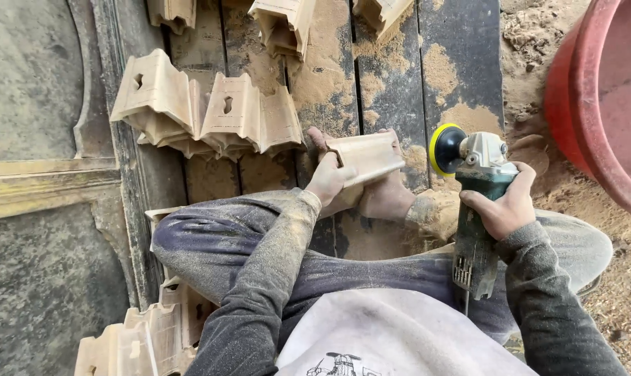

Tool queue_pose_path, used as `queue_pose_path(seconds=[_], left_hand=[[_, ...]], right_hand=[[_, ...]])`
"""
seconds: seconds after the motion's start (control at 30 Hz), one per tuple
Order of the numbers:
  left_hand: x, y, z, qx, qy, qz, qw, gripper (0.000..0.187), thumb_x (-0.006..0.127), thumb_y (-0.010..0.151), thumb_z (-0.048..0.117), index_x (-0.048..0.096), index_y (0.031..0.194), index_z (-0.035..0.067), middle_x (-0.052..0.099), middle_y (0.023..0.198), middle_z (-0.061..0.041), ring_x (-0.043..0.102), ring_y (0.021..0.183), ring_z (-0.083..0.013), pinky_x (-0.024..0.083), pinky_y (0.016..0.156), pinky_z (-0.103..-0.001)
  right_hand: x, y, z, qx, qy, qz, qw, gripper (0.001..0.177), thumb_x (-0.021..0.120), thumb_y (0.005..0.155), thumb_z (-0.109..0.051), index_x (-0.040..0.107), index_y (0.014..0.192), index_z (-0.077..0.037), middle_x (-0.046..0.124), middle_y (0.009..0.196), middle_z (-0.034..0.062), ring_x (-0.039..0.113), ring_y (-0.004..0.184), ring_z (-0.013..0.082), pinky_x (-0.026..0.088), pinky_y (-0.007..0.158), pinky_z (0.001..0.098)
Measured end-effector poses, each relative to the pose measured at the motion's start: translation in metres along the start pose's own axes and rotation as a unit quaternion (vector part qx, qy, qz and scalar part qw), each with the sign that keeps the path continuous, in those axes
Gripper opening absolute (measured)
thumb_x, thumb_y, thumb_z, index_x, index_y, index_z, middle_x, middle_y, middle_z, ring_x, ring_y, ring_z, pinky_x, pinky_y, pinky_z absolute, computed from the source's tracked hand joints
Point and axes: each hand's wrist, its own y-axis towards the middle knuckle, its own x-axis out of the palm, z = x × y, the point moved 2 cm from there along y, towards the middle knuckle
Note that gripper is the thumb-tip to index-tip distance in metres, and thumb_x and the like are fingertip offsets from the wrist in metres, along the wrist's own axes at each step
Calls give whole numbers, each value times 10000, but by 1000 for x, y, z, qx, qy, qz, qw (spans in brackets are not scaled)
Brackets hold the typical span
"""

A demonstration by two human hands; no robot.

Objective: Sanding small decorative wooden components using a handheld angle grinder with a sanding disc

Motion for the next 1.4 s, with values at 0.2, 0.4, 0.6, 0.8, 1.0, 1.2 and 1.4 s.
queue_pose_path(seconds=[0.2,0.4,0.6,0.8,1.0,1.2,1.4], left_hand=[[20,-20,22,50,394,92,913,749,560,762,122,466,1499,26,715,1247,-199,721,1125,-361,610,1037,-411],[-10,30,-57,90,455,76,883,608,837,697,460,666,1120,58,783,1061,-199,743,1099,-389,612,956,-530],[12,23,-46,73,497,53,863,466,785,738,484,708,1001,107,799,990,-132,753,1066,-357,625,904,-520],[24,5,-58,329,694,43,639,150,675,796,301,765,814,182,761,747,-65,774,795,-311,615,647,-469],[11,15,-76,323,663,31,675,117,708,750,296,741,797,193,737,724,-53,765,764,-307,611,636,-450],[4,26,-86,325,634,32,702,117,741,704,290,717,780,204,712,701,-41,756,734,-304,608,625,-431],[-5,35,-88,334,607,32,720,149,774,659,284,694,764,215,687,678,-28,747,703,-301,604,614,-412]], right_hand=[[5,-18,-32,-56,2,-12,998,970,855,708,-276,284,1440,5,523,1291,266,591,1101,379,484,939,508],[45,-20,-62,-4,-21,-109,994,988,900,769,-320,231,1489,-217,587,1357,365,594,1254,562,454,1115,627],[72,-43,-120,-19,-27,-159,987,971,879,731,-360,264,1476,-268,624,1325,352,610,1256,536,437,1155,600],[91,-45,-87,-125,16,-146,981,946,879,744,-298,258,1451,-206,640,1168,318,657,1123,565,503,1013,640],[81,-44,-82,-163,32,-159,973,980,897,737,-241,228,1443,-123,614,1159,327,661,1073,578,507,959,674],[81,-42,-66,-98,16,-162,982,951,892,758,-222,222,1432,-177,609,1195,290,643,1142,571,476,1052,645],[78,-35,-55,-93,24,-136,986,960,901,747,-229,229,1431,-191,621,1219,280,648,1154,549,471,1057,637]])
